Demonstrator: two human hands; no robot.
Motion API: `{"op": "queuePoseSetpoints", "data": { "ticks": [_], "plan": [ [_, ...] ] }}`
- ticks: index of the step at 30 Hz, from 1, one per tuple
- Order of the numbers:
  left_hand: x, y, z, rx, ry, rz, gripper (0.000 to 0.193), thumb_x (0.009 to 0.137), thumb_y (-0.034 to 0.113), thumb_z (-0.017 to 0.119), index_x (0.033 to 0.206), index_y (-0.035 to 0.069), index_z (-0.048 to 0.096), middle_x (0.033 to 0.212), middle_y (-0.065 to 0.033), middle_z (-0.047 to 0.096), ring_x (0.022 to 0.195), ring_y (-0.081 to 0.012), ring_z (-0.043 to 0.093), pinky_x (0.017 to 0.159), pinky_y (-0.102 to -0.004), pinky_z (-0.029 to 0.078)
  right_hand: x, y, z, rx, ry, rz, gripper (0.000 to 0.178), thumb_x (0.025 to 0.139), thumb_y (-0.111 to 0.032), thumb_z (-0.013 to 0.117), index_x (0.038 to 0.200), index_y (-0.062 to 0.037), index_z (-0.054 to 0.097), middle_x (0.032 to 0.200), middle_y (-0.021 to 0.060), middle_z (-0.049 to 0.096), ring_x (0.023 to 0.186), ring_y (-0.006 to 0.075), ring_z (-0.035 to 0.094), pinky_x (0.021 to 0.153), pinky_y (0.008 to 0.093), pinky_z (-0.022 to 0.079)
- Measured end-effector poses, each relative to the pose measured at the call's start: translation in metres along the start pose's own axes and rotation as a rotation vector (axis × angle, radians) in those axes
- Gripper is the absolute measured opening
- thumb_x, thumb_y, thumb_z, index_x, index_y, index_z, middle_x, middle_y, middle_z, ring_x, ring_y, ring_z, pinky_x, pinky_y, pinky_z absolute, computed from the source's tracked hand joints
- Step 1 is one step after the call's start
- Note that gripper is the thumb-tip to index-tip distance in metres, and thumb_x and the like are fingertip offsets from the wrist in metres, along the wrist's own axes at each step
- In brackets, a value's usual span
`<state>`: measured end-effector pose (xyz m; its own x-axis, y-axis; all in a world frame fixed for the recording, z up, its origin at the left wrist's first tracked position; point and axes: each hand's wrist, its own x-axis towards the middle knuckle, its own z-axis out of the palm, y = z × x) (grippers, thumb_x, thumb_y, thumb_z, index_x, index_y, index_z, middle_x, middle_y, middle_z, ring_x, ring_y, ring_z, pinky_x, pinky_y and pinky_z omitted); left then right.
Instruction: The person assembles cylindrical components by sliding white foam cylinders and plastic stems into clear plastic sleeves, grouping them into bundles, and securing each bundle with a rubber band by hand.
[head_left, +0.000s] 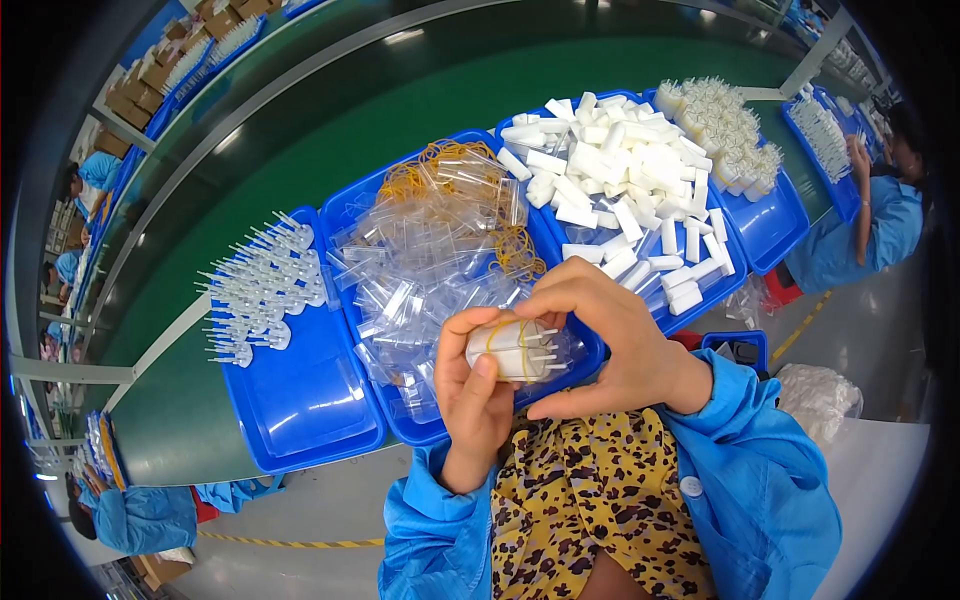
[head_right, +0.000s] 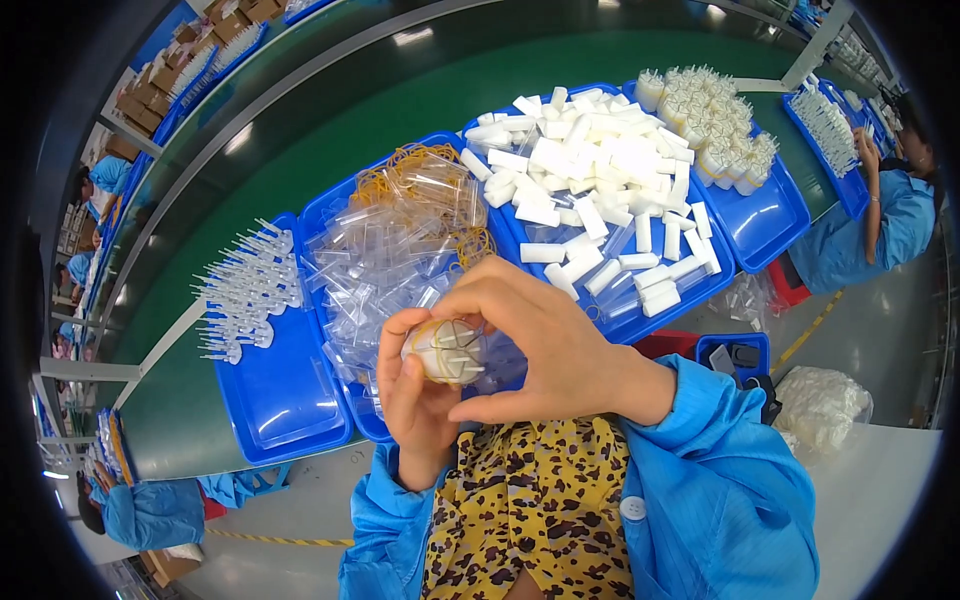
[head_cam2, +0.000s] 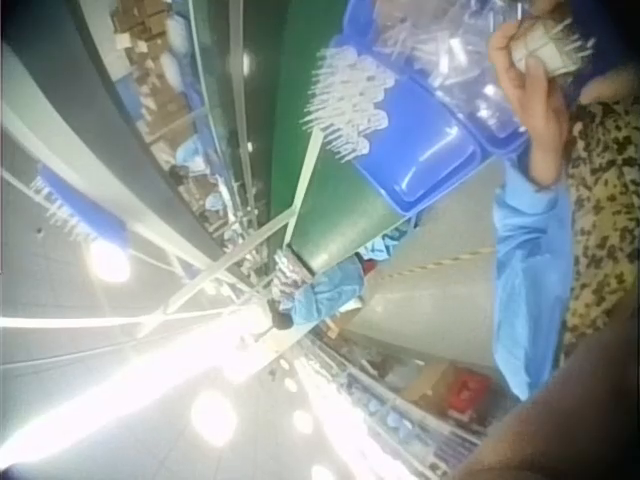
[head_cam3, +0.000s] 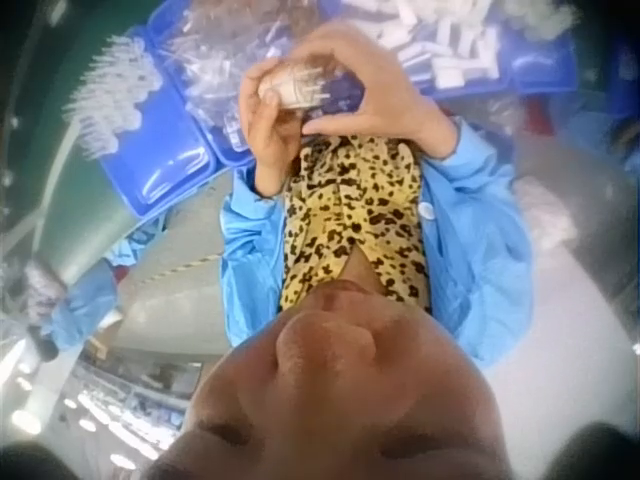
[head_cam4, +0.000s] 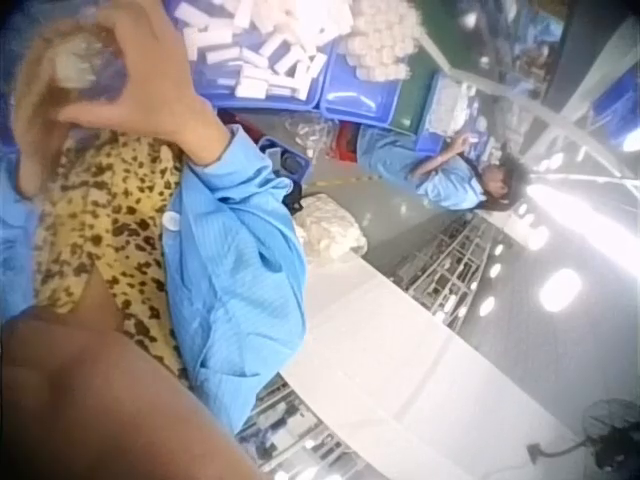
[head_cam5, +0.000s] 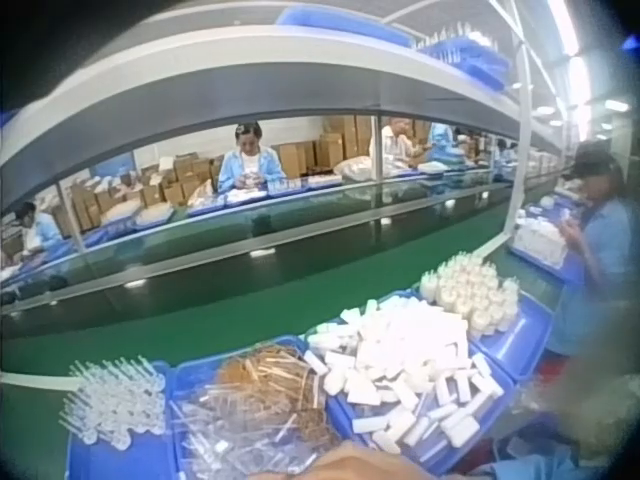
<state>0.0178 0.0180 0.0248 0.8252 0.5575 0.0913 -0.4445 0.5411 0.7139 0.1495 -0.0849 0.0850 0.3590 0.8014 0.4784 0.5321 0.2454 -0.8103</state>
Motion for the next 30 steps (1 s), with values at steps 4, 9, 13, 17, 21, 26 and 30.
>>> {"op": "queuePoseSetpoints", "data": {
  "ticks": [4,9,13,17,21,26,30],
  "plan": [
    [0.0,0.002,0.002,-0.069,-0.014,-0.107,0.043,0.094,0.025,0.054,0.126,-0.001,0.043,0.113,-0.0142,0.057,0.103,-0.0217,0.058,0.089,-0.0338,0.047,-0.004,0.005,-0.004,-0.06,-0.048,-0.028,0.051,0.067,-0.018,0.083,0.11,-0.0045,0.06,0.101,0.0105,0.057,0.087,0.0231,0.059,0.071,0.0303,0.049],
    [0.005,0.006,0.011,0.875,0.144,0.481,0.024,0.089,0.005,0.063,0.112,-0.001,0.06,0.107,-0.0117,0.059,0.094,-0.0174,0.056,0.08,-0.0285,0.045,-0.005,0.005,-0.005,-0.11,0.0,-0.074,0.048,0.066,-0.012,0.08,0.109,-0.0039,0.06,0.099,0.0119,0.056,0.087,0.0254,0.059,0.071,0.0308,0.05],
    [0.005,0.019,0.018,1.008,0.086,0.465,0.01,0.08,-0.004,0.07,0.09,-0.003,0.07,0.082,-0.0099,0.062,0.073,-0.0166,0.059,0.063,-0.0252,0.046,-0.011,0.01,-0.004,-0.253,0.031,-0.123,0.05,0.063,-0.009,0.078,0.109,-0.0038,0.06,0.099,0.0127,0.056,0.086,0.0274,0.06,0.069,0.0331,0.051],
    [0.007,0.03,0.014,0.937,0.031,0.351,0.01,0.079,-0.006,0.067,0.088,-0.003,0.068,0.079,-0.0095,0.062,0.071,-0.0162,0.059,0.063,-0.0255,0.045,-0.013,0.012,-0.008,-0.288,-0.091,-0.13,0.049,0.06,-0.006,0.078,0.107,-0.0009,0.064,0.102,0.0131,0.06,0.096,0.0276,0.063,0.087,0.04,0.053],
    [0.016,0.033,0.009,0.963,-0.117,0.242,0.008,0.077,-0.008,0.063,0.078,-0.001,0.06,0.075,-0.007,0.059,0.068,-0.0136,0.056,0.062,-0.0241,0.044,-0.015,0.015,-0.011,-0.257,-0.132,-0.127,0.047,0.061,-0.005,0.077,0.106,-0.0014,0.064,0.102,0.0136,0.06,0.096,0.0276,0.063,0.086,0.0394,0.053],
    [0.015,0.024,0.007,0.458,-0.028,0.048,0.01,0.08,-0.007,0.056,0.08,0.002,0.054,0.079,-0.0026,0.055,0.071,-0.0083,0.05,0.065,-0.0213,0.04,-0.013,0.013,-0.01,-0.137,-0.057,-0.094,0.045,0.061,-0.009,0.078,0.104,-0.0027,0.066,0.103,0.0125,0.06,0.09,0.0234,0.062,0.076,0.0326,0.05],
    [0.018,0.017,0.008,0.339,0.032,-0.074,0.006,0.087,-0.002,0.05,0.085,0.003,0.053,0.082,-0.0007,0.055,0.073,-0.0057,0.048,0.066,-0.0203,0.038,-0.012,0.02,-0.006,-0.091,-0.01,-0.104,0.043,0.062,-0.005,0.076,0.103,-0.0038,0.063,0.096,0.0111,0.054,0.083,0.0241,0.057,0.069,0.0306,0.047]
  ]
}}
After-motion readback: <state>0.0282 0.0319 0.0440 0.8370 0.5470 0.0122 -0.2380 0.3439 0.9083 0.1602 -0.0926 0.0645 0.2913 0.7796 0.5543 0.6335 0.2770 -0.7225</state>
